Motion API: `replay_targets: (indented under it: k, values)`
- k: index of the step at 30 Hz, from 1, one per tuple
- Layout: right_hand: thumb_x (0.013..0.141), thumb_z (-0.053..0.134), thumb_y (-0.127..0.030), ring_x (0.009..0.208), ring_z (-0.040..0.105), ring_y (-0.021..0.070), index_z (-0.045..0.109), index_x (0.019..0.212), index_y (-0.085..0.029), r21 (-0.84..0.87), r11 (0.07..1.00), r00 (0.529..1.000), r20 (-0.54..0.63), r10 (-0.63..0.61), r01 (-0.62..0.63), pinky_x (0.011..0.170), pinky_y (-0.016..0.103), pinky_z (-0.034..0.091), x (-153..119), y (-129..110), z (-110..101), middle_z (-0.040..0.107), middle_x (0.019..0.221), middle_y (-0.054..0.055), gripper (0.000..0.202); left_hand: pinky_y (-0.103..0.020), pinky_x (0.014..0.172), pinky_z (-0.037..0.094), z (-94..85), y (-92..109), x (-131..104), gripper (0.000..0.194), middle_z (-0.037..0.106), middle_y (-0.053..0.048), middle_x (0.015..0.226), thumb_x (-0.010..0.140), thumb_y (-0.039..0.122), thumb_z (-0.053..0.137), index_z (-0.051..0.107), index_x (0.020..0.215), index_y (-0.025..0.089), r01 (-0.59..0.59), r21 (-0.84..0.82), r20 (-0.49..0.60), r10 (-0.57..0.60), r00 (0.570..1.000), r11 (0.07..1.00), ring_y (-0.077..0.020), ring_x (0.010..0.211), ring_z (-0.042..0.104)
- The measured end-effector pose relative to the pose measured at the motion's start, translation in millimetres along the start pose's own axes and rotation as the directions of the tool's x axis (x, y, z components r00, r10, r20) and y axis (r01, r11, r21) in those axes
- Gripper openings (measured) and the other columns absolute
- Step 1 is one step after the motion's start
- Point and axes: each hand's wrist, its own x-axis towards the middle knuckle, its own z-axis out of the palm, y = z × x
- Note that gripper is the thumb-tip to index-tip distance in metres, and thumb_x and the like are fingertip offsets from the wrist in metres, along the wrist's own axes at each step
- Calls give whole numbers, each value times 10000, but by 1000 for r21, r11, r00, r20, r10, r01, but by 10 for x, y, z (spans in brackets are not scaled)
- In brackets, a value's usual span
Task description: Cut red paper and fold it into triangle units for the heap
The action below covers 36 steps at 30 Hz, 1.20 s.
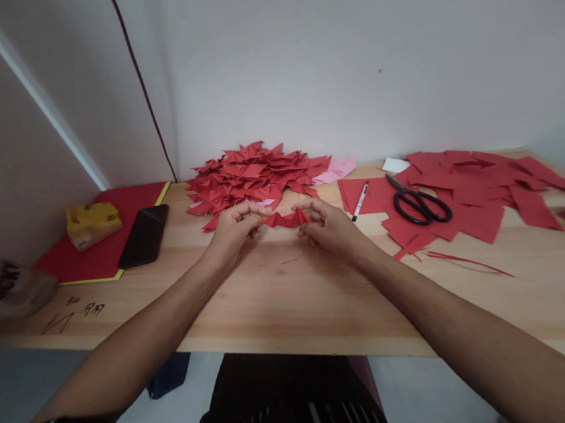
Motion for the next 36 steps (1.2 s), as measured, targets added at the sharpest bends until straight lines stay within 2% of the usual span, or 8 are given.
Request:
replay_targets:
  k: [4,7,12,16,19,22,28,36]
  values:
    - [767,646,-280,536,526,108,548,1074,-197,-49,998,997,75,-26,30,544,261,421,-21,-1,-13,632,709,-26,334,-203,483,275,-3,12,-7,149,594,-9,644,679,139,589,696,783,136,12,-12,-21,-12,1000,1000,-58,492,414]
    - [797,635,-344,559,569,124,563,945,-191,-97,995,999,44,-26,30,539,268,434,-18,18,-10,680,758,20,225,-199,482,271,-1,12,-9,139,548,7,579,682,154,603,697,783,134,28,-17,-23,-28,999,999,-64,493,414]
    - [837,571,-389,635,638,158,600,901,-183,-162,986,999,31,-27,31,546,272,445,-4,45,-6,728,867,82,217,-197,473,260,4,-8,-6,149,521,18,546,670,161,596,690,780,128,53,-43,-23,-54,998,998,-63,482,403]
    - [859,515,-331,667,647,162,619,794,-190,-350,934,997,0,-80,75,650,283,458,-21,17,-36,717,769,48,187,-197,475,258,-6,-9,-2,181,516,27,537,642,158,576,690,780,130,67,-47,-39,-69,997,997,-61,477,401]
    - [867,472,-282,643,605,159,586,709,-201,-540,834,988,-25,-154,117,661,285,421,-38,-10,-76,684,701,23,211,-200,473,252,-24,-1,17,177,481,44,504,623,156,557,680,749,138,72,-24,-51,-73,996,997,-59,458,382]
    - [860,443,-253,624,565,160,525,666,-205,-638,758,980,-25,-195,135,632,281,384,-47,-23,-104,662,688,23,216,-205,473,252,-49,-13,55,151,479,47,493,621,172,558,672,716,141,70,50,-66,-67,996,996,-63,454,375]
    - [838,435,-232,609,532,163,480,681,-214,-684,719,981,-26,-193,123,606,273,359,-40,-5,-127,603,644,13,164,-208,501,277,-119,-102,127,125,504,38,524,670,195,564,678,699,151,-32,282,-69,53,996,959,-77,486,391]
    - [850,431,-245,596,506,163,482,665,-214,-699,695,977,22,-212,167,591,275,348,-25,22,-175,595,632,19,195,-245,670,425,-159,-129,146,186,650,-11,660,687,107,525,706,697,150,-112,500,-6,133,991,858,-132,652,572]
